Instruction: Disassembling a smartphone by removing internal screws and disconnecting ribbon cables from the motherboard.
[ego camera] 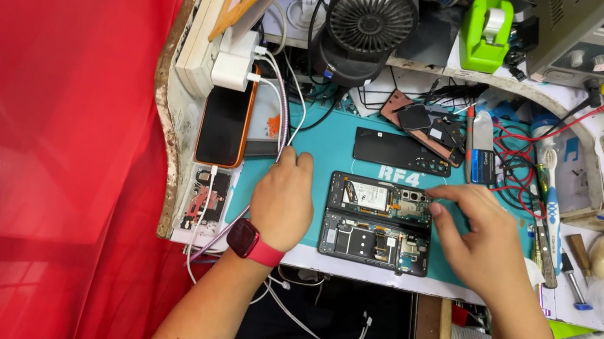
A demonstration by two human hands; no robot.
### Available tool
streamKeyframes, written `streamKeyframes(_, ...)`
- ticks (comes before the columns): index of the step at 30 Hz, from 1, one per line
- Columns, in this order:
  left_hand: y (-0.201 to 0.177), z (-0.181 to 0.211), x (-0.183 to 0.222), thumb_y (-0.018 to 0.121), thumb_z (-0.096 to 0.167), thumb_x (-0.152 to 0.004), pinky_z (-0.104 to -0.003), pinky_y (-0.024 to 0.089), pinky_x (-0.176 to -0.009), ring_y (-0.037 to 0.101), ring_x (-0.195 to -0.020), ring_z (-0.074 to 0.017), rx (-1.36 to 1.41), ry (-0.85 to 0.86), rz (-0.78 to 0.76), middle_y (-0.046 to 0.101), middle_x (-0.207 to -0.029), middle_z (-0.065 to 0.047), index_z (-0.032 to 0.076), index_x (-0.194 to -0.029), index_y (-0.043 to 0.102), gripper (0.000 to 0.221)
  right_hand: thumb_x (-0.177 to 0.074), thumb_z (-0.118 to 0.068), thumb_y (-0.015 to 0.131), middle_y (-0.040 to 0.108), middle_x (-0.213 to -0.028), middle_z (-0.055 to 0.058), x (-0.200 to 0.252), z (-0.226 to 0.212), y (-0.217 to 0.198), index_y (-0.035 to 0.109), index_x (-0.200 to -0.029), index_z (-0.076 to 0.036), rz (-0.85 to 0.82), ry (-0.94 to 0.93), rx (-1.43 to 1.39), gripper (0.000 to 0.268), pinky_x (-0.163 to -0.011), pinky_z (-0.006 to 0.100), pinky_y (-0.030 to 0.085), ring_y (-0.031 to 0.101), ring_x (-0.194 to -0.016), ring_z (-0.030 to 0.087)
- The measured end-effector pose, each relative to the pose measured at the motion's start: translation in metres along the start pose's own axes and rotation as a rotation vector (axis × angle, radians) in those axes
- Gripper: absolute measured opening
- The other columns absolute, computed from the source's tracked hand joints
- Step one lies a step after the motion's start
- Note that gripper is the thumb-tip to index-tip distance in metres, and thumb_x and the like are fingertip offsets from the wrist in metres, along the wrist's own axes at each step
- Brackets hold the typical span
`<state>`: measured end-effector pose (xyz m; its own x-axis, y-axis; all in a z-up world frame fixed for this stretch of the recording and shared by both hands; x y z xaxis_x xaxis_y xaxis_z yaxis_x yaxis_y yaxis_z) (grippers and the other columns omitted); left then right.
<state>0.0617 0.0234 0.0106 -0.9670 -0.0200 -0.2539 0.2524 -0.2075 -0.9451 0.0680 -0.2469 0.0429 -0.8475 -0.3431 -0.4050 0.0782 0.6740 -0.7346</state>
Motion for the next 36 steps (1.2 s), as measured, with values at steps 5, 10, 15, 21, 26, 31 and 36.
streamKeyframes(5,-0.003,-0.010,0.000,0.060,0.008,-0.094,-0.043,0.061,-0.065,0.073,-0.075,-0.0350,0.144,0.052,-0.110,0.062,-0.092,-0.013,0.001,-0.102,0.058,0.011,-0.096,-0.006,0.069,0.079,-0.097,0.003,0.019,0.008,-0.007,0.077,-0.107,-0.013,0.083,0.110,-0.097,0.016,-0.090,0.041,0.055,0.073,-0.099,0.030)
streamKeyframes(10,-0.023,-0.001,0.008,0.061,0.008,-0.099,-0.038,0.053,-0.062,0.067,-0.068,-0.0306,0.872,-0.079,-0.082,0.063,-0.079,-0.013,0.002,-0.098,0.058,0.006,-0.093,-0.005,0.071,0.079,-0.093,0.006,0.025,-0.004,0.009,0.077,-0.106,-0.011,0.153,0.163,-0.263,0.015,-0.080,0.035,0.056,0.074,-0.088,0.024)
streamKeyframes(15,-0.022,0.017,0.029,0.059,0.003,-0.100,-0.027,0.052,-0.063,0.064,-0.066,-0.0161,1.267,-0.158,-0.107,0.066,-0.079,-0.011,0.002,-0.105,0.060,0.006,-0.088,-0.005,0.074,0.081,-0.087,0.011,0.034,-0.029,0.030,0.076,-0.107,-0.005,0.126,0.214,-0.507,0.019,-0.067,0.033,0.058,0.071,-0.070,0.018)
streamKeyframes(21,-0.029,0.031,0.037,0.058,0.005,-0.101,-0.026,0.052,-0.059,0.063,-0.064,-0.0141,1.318,-0.164,-0.050,0.064,-0.079,-0.010,0.000,-0.107,0.059,0.008,-0.090,0.004,0.068,0.079,-0.103,0.021,0.040,-0.036,0.045,0.066,-0.118,0.006,0.086,0.355,-0.900,0.028,-0.071,0.032,0.062,0.076,-0.086,0.020)
streamKeyframes(26,-0.029,0.037,0.042,0.059,0.006,-0.100,-0.026,0.053,-0.057,0.064,-0.063,-0.0146,1.283,-0.151,-0.035,0.066,-0.078,-0.010,0.001,-0.106,0.060,0.008,-0.089,0.004,0.068,0.078,-0.100,0.020,0.038,-0.033,0.050,0.065,-0.118,0.007,0.064,0.395,-0.924,0.029,-0.068,0.029,0.062,0.075,-0.083,0.019)
streamKeyframes(31,-0.026,0.038,0.047,0.060,0.006,-0.100,-0.026,0.053,-0.056,0.064,-0.063,-0.0144,1.290,-0.135,-0.051,0.066,-0.077,-0.009,0.001,-0.105,0.061,0.008,-0.089,0.004,0.069,0.077,-0.096,0.021,0.043,-0.030,0.056,0.065,-0.119,0.007,0.083,0.442,-0.941,0.029,-0.063,0.027,0.062,0.074,-0.076,0.017)
streamKeyframes(36,-0.029,0.038,0.046,0.060,0.005,-0.099,-0.025,0.052,-0.055,0.063,-0.062,-0.0138,1.283,-0.124,-0.042,0.066,-0.076,-0.009,0.000,-0.104,0.061,0.007,-0.091,0.003,0.067,0.078,-0.094,0.020,0.041,-0.031,0.053,0.066,-0.118,0.006,0.087,0.449,-0.944,0.027,-0.062,0.027,0.062,0.073,-0.073,0.016)
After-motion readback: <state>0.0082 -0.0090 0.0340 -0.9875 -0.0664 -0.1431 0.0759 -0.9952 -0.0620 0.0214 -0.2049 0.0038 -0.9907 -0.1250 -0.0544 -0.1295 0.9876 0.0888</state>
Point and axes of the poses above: each hand's wrist, its own x-axis away from the middle knuckle, its own y-axis out of the palm, z = x × y, the point moved 1 cm from there along -x, towards the middle knuckle
